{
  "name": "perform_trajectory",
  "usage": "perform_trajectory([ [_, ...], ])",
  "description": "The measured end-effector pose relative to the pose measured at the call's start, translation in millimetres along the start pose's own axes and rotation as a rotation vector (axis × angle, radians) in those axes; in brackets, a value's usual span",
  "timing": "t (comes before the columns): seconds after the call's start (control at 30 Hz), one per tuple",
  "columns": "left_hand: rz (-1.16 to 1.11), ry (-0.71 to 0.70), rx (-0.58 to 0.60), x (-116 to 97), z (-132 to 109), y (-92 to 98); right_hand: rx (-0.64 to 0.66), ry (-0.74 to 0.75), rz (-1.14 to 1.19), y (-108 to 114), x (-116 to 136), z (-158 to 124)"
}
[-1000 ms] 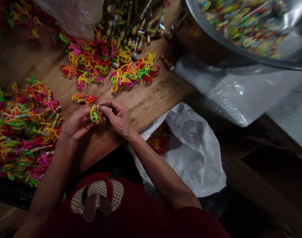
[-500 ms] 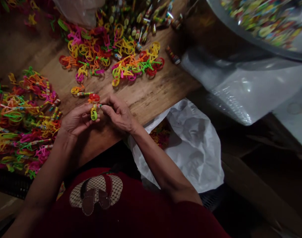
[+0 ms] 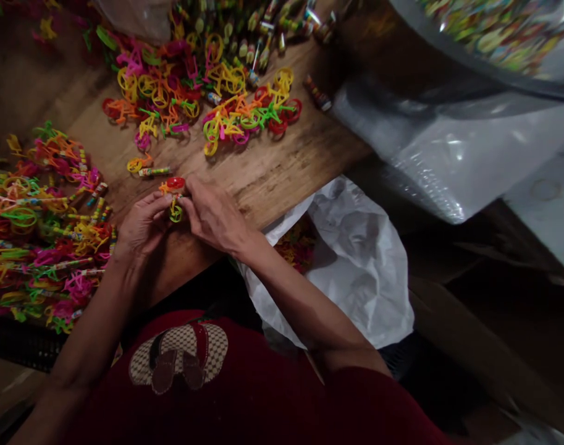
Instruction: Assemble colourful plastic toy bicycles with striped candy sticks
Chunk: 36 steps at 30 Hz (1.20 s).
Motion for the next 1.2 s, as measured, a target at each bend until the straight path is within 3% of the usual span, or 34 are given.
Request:
perform_trajectory([
  [0.13, -0.007, -0.07, 0.003, -6, -5, -1.9, -0.064, -0.011, 0.029, 3, 5, 1],
  [0.3, 0.165, -0.376, -0.099, -39, -16, 17.4, -0.212, 0.04, 0.036, 18, 20, -1],
  [0.4, 0.271, -0.411, -0.096, -46, -22, 22.4, -0.298, 0.047, 0.038, 27, 24, 2],
  [0.5, 0.381, -0.423, -0.057, -45, -27, 17.6, -0.189, 0.004, 0.202, 13, 19, 7],
  [0.63, 0.53, -0.552, -0.036, -51, -33, 10.5, -0.043, -0.182, 0.456, -8, 4, 6],
  [0.73, 0.591, -0.628, -0.047, -57, -35, 11.4, 0.017, -0.275, 0.52, -15, -2, 5],
  [0.9, 0.624, -0.617, -0.085, -56, -32, 14.2, -0.052, -0.218, 0.488, -8, 0, 9],
  [1.07, 0.39, -0.477, -0.025, -50, -28, 12.9, -0.161, -0.033, 0.439, 7, 15, 12],
  [1.2, 0.393, -0.437, 0.056, -48, -30, 7.3, -0.083, -0.165, 0.504, 0, 1, 12],
])
Point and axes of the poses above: each hand's wrist, its own z-axis towards the middle knuckle, its own y-axis out of the back of the hand, x = y × z, the point moved 9 cm from there along z, towards the middle knuckle, and after that the axes turned 8 degrees about -x, right-handed, at the moved point
